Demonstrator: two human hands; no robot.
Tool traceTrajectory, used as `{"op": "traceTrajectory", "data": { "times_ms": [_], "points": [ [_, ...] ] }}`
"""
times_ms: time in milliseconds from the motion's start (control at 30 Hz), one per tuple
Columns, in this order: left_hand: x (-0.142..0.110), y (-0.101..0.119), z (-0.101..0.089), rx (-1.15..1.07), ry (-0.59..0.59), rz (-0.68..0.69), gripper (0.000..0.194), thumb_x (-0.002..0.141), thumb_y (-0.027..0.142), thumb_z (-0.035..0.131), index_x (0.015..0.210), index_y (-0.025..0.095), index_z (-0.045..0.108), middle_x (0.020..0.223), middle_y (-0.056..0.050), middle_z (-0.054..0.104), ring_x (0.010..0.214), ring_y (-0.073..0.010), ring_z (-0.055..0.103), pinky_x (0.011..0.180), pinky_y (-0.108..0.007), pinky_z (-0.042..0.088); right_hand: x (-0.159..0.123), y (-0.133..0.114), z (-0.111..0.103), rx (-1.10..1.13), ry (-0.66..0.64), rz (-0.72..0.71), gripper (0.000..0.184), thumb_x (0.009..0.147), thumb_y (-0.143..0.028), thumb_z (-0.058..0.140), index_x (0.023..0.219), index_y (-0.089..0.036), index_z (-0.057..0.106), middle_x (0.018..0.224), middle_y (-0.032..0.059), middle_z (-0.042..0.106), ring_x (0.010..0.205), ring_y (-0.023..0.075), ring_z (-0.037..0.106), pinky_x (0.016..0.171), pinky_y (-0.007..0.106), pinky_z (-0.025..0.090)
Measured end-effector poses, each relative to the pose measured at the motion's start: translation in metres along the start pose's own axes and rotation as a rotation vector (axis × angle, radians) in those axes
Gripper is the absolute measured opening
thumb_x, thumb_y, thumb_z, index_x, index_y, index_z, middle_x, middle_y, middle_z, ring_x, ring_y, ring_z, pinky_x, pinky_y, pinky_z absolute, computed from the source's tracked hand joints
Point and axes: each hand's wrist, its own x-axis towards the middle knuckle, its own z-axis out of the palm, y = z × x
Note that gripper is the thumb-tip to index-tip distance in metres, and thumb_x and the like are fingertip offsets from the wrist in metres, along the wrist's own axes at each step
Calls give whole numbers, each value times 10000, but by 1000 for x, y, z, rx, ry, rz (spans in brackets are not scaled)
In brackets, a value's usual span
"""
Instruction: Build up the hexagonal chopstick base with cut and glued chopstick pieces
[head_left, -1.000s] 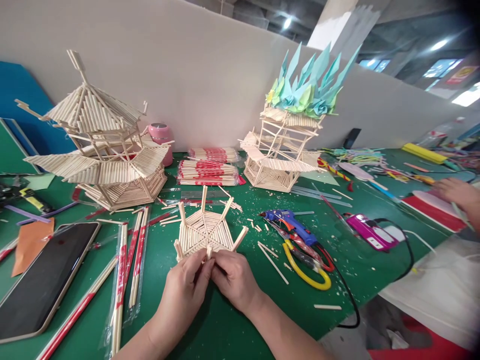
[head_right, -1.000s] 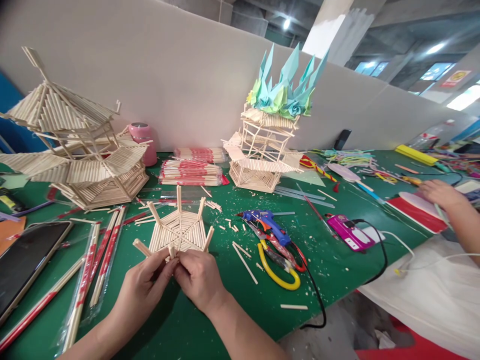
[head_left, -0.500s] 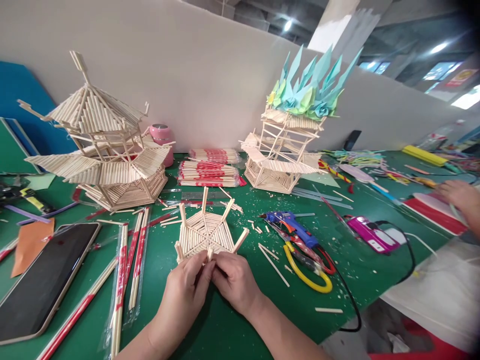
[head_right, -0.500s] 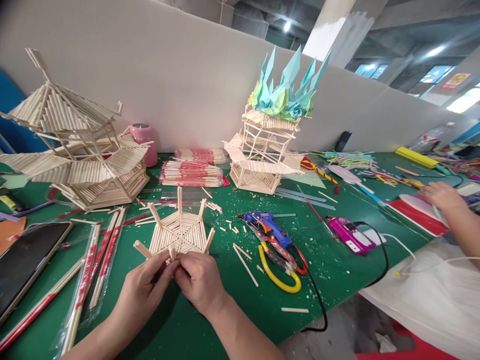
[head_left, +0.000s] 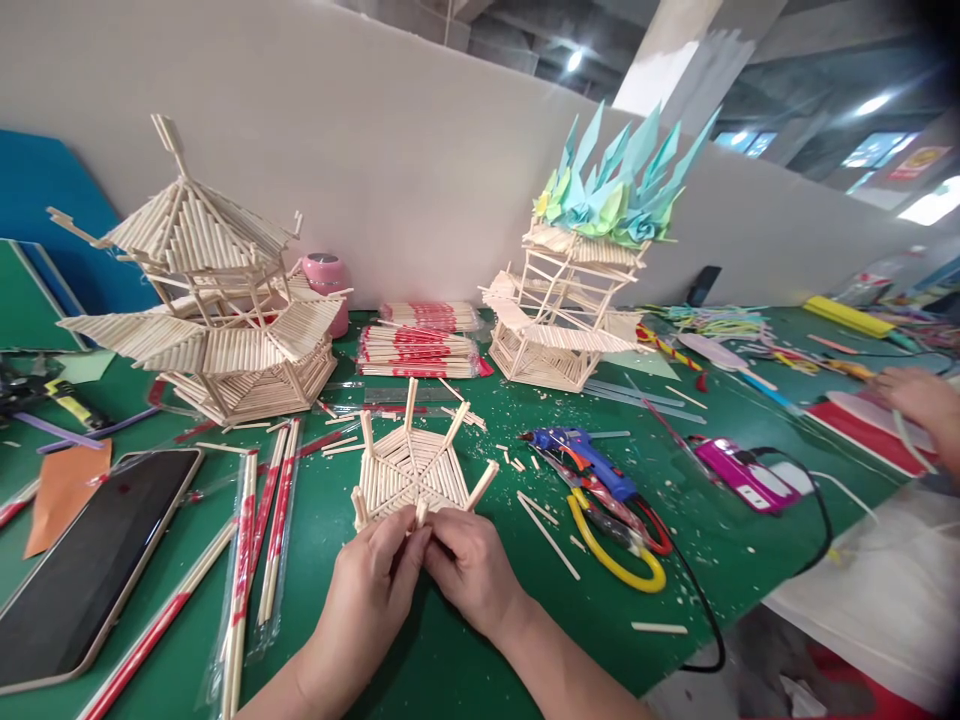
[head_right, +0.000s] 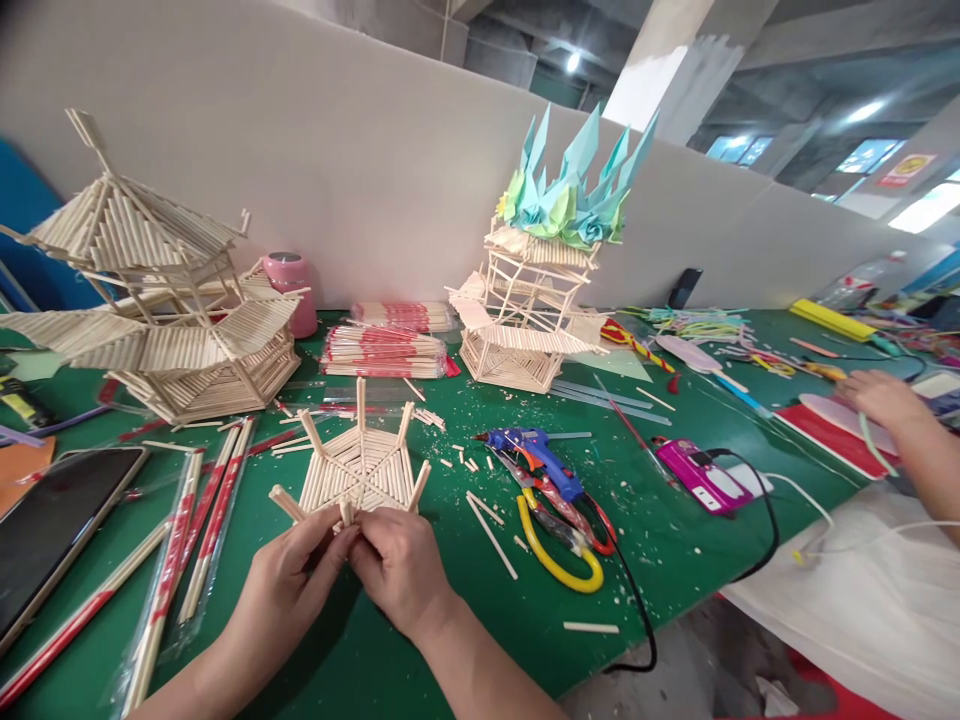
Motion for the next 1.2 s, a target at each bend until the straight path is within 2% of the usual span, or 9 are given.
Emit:
{"op": "traceTrajectory", "data": {
  "times_ms": [500,1200],
  "points": [
    [-1,-2,2,-9,-34,-23,139,844,186,425,781,167,548,659,-32,635,582,-150,597,556,-242,476,-3,2,1,39,-33,-5,277,892,-269,379,673,-181,523,588,24,552,549,149,509,511,244,350],
    [-1,-1,1,-13,-40,-34,126,843,188,431,818,162,552,668,-29,641,589,-147,600,550,-229,464,0,2,1,31,-33,8,301,890,-269,367,643,-183,515,570,25,547,533,150,509,501,247,358]
  ]
}}
